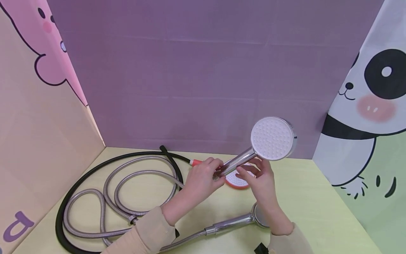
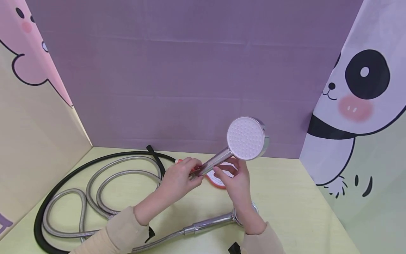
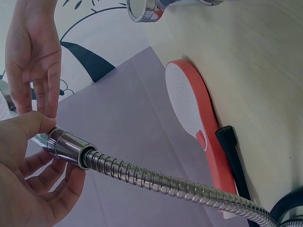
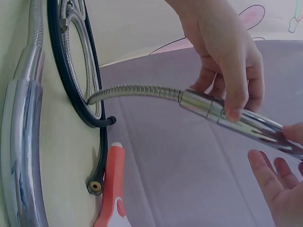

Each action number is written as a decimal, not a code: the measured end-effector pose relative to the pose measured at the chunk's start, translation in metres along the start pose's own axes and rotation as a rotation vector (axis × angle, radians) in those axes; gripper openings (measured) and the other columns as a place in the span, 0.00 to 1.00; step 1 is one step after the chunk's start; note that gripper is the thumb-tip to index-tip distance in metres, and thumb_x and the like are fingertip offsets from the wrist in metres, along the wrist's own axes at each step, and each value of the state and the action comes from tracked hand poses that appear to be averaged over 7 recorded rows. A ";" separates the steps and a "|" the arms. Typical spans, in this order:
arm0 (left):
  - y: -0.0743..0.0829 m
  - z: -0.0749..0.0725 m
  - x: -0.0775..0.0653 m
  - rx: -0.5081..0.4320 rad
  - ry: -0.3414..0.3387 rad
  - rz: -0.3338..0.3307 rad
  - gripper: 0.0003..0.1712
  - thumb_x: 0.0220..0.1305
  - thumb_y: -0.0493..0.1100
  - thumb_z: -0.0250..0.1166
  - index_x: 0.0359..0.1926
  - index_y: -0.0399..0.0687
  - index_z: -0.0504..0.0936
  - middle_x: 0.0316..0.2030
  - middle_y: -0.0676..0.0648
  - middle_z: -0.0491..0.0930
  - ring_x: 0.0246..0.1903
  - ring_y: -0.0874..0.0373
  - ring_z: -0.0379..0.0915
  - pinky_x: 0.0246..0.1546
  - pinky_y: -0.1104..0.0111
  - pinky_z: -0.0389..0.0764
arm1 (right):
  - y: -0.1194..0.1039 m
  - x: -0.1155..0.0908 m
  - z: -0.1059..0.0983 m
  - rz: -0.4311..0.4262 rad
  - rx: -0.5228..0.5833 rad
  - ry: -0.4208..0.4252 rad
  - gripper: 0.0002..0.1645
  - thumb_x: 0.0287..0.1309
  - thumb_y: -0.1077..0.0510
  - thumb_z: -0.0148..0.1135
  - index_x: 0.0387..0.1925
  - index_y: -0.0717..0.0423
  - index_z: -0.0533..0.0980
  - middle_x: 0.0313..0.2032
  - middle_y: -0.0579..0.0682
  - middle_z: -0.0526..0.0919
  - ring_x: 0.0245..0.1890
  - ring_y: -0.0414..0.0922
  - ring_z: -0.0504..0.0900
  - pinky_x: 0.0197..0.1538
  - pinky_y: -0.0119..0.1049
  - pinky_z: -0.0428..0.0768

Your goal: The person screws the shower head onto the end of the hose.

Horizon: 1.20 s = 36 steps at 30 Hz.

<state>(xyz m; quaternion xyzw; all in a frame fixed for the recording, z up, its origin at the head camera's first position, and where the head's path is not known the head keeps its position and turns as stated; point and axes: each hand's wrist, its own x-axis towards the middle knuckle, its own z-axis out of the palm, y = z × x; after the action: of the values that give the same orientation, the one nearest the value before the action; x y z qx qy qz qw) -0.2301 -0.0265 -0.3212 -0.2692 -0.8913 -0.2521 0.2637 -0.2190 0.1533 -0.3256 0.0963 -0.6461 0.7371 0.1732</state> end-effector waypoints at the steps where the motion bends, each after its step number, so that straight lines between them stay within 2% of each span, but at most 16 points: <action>1: -0.001 -0.001 0.000 0.006 0.001 -0.005 0.13 0.47 0.43 0.70 0.36 0.51 0.80 0.26 0.56 0.75 0.22 0.65 0.69 0.19 0.73 0.66 | 0.000 0.000 -0.002 -0.002 -0.016 -0.018 0.33 0.47 0.76 0.65 0.52 0.51 0.65 0.40 0.48 0.78 0.34 0.42 0.83 0.36 0.46 0.82; 7: -0.006 -0.007 -0.003 0.042 -0.010 -0.022 0.12 0.49 0.43 0.69 0.37 0.51 0.79 0.29 0.55 0.77 0.23 0.64 0.70 0.18 0.70 0.69 | -0.001 -0.003 -0.021 -0.018 -0.084 -0.074 0.30 0.50 0.75 0.63 0.51 0.53 0.66 0.39 0.48 0.80 0.34 0.44 0.84 0.36 0.45 0.83; 14: -0.012 -0.010 -0.007 0.057 -0.009 -0.012 0.13 0.48 0.44 0.69 0.37 0.52 0.79 0.29 0.56 0.76 0.25 0.64 0.69 0.20 0.70 0.70 | -0.009 -0.003 -0.046 -0.054 -0.138 -0.111 0.28 0.52 0.78 0.58 0.50 0.50 0.68 0.39 0.47 0.80 0.34 0.40 0.84 0.35 0.41 0.83; 23: -0.017 -0.012 -0.013 0.078 -0.011 0.018 0.14 0.48 0.43 0.70 0.39 0.53 0.81 0.28 0.57 0.76 0.24 0.63 0.69 0.20 0.70 0.70 | -0.017 0.000 -0.075 -0.070 -0.177 -0.092 0.27 0.56 0.73 0.59 0.54 0.52 0.67 0.40 0.46 0.77 0.35 0.39 0.84 0.33 0.41 0.83; 31: -0.025 -0.009 -0.021 0.125 -0.029 0.072 0.12 0.47 0.43 0.70 0.35 0.52 0.78 0.29 0.56 0.77 0.25 0.60 0.72 0.21 0.67 0.73 | -0.024 0.002 -0.089 -0.095 -0.183 -0.097 0.25 0.58 0.73 0.56 0.56 0.53 0.67 0.42 0.45 0.77 0.35 0.37 0.81 0.32 0.38 0.83; 36: -0.029 -0.005 -0.025 0.151 -0.057 0.078 0.12 0.49 0.43 0.70 0.35 0.52 0.77 0.29 0.56 0.75 0.26 0.60 0.72 0.22 0.67 0.73 | -0.029 0.003 -0.096 -0.108 -0.203 -0.107 0.24 0.60 0.71 0.55 0.58 0.57 0.66 0.44 0.45 0.77 0.37 0.37 0.82 0.32 0.37 0.83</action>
<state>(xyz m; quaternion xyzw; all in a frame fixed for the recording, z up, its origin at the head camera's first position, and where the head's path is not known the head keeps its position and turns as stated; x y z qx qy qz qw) -0.2284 -0.0596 -0.3413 -0.2903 -0.9036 -0.1660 0.2677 -0.2025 0.2515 -0.3122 0.1519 -0.7196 0.6513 0.1869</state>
